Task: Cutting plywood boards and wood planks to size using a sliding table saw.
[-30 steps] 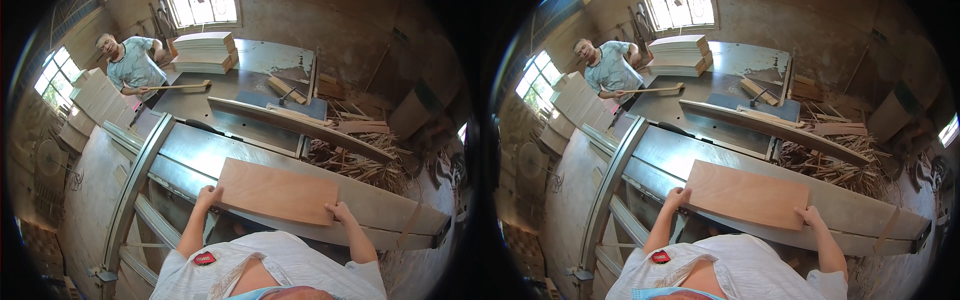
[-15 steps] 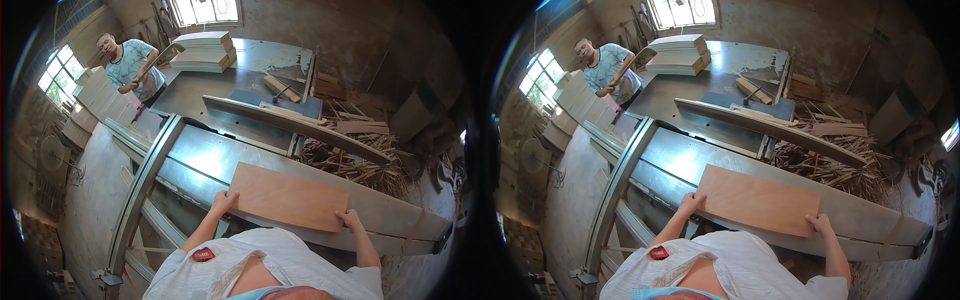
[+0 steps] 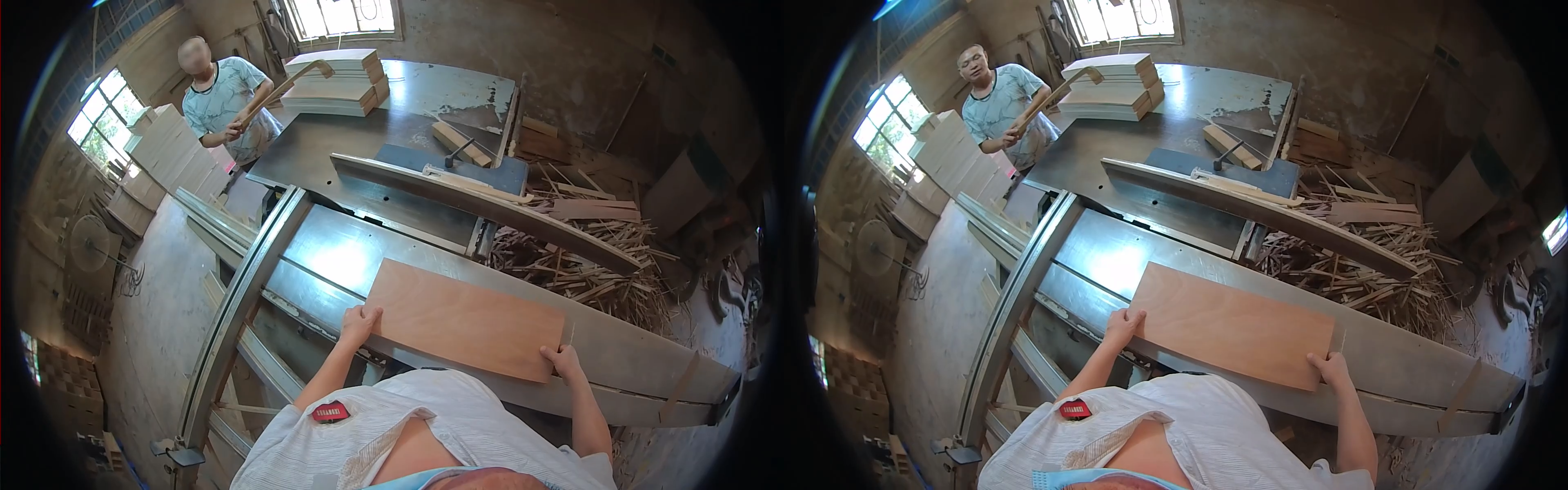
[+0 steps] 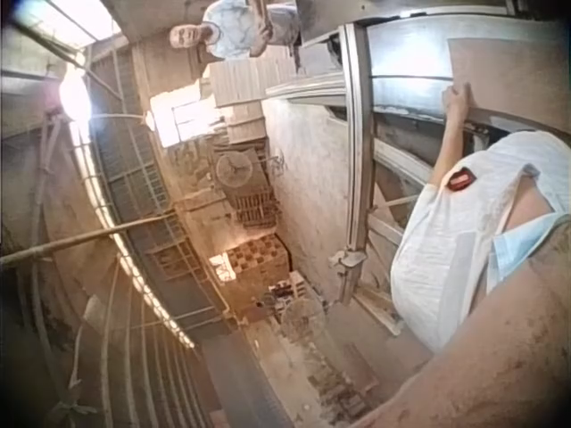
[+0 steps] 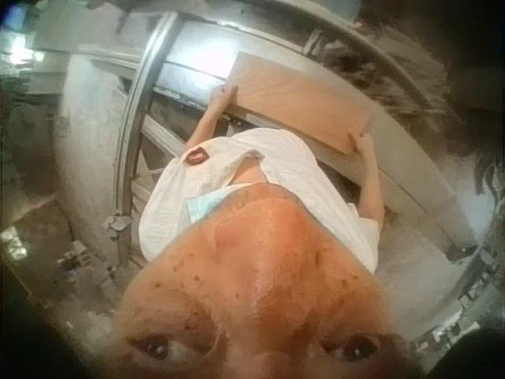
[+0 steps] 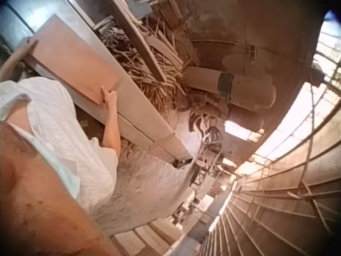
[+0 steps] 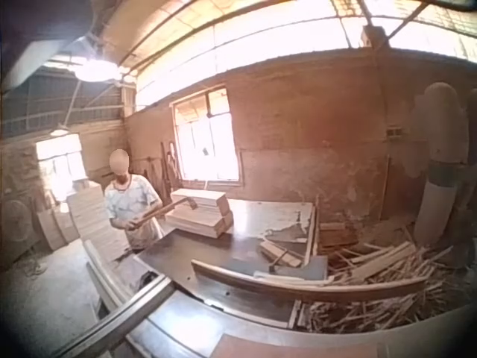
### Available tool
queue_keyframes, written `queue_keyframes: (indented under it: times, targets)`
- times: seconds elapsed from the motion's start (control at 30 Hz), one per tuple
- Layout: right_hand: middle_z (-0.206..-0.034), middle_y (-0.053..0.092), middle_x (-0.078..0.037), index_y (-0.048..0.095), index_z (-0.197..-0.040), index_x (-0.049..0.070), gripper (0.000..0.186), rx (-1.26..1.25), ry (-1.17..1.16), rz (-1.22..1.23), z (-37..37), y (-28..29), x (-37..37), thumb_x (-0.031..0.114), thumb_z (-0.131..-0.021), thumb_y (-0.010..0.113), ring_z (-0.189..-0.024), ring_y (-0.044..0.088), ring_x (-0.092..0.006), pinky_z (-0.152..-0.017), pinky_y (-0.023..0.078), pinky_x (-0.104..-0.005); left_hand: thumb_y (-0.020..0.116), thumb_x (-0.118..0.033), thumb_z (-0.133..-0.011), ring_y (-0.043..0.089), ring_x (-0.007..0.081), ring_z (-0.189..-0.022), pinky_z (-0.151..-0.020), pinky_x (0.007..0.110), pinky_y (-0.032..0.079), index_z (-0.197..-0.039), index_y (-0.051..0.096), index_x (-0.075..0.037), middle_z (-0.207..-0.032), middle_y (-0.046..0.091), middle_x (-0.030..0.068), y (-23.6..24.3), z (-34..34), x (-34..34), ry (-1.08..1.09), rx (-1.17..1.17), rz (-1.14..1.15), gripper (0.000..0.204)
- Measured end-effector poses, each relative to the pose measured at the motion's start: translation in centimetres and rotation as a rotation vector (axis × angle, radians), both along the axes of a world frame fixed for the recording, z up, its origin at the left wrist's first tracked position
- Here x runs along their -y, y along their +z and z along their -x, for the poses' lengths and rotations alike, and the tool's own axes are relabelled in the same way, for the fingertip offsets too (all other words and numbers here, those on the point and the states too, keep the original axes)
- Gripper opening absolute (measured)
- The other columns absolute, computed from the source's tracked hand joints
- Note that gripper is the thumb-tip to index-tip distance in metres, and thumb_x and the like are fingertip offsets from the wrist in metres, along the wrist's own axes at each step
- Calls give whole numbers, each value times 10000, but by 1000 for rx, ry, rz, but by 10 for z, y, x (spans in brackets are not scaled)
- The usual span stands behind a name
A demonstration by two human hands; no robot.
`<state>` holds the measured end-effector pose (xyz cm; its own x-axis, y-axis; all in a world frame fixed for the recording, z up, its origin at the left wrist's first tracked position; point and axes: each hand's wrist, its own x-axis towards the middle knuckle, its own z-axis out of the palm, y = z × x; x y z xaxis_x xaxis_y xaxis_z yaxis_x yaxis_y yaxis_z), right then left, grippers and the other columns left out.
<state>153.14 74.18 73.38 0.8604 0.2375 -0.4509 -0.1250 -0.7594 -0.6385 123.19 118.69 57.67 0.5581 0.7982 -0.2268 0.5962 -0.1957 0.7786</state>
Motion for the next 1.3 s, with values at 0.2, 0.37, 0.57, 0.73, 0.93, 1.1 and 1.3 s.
queue_keyframes:
  times: [0.2,0.37,0.57,0.73,0.93,1.1,1.3]
  targets:
    - [-934,698,-149,654,-1082,-69,501,-30,18,-55,-1,-7,4,327,-817,810,-762,702,-246,-635,586,-392,643,-597,-875,581,426,-1081,-954,472,468,-1071,679,59,-1099,646,285,-5,3,-1,33,7,-34,687]
    - [-951,697,-144,654,-1088,-65,503,-16,41,-71,-5,-14,10,320,-811,819,-771,702,-256,-645,589,-406,662,-608,-850,594,418,-1097,-961,469,476,-1123,678,63,-1131,645,287,-11,3,-7,22,35,58,725]
    - [-958,701,-137,651,-1109,-58,505,-16,36,-64,-3,-19,10,317,-814,814,-772,701,-259,-649,589,-409,680,-608,-830,623,423,-1058,-929,472,501,-1149,674,72,-1128,654,293,-12,5,-11,15,40,71,752]
    - [-954,703,-140,649,-1116,-64,505,-14,53,-77,0,-16,7,315,-820,806,-773,703,-258,-644,585,-402,679,-601,-835,623,426,-1065,-929,472,501,-1147,673,78,-1126,655,295,-10,6,-11,22,42,81,747]
    - [-948,703,-153,647,-1095,-77,501,-27,50,-51,-1,-10,6,314,-823,806,-774,705,-253,-641,584,-400,690,-577,-843,620,424,-1070,-937,471,497,-1147,668,80,-1129,655,291,-10,3,-9,21,57,81,725]
    - [-946,703,-170,647,-1076,-101,533,-39,14,-33,0,-7,4,321,-797,814,-782,717,-258,-634,604,-395,693,-583,-842,615,419,-1069,-936,468,495,-1142,669,77,-1135,652,287,-9,3,-8,19,79,105,725]
    - [-970,700,-168,640,-1096,-102,518,-53,-10,-84,2,-7,2,290,-805,814,-806,715,-259,-659,604,-401,686,-593,-842,612,417,-1076,-944,467,490,-1146,668,76,-1129,651,289,-4,3,-9,5,52,60,735]
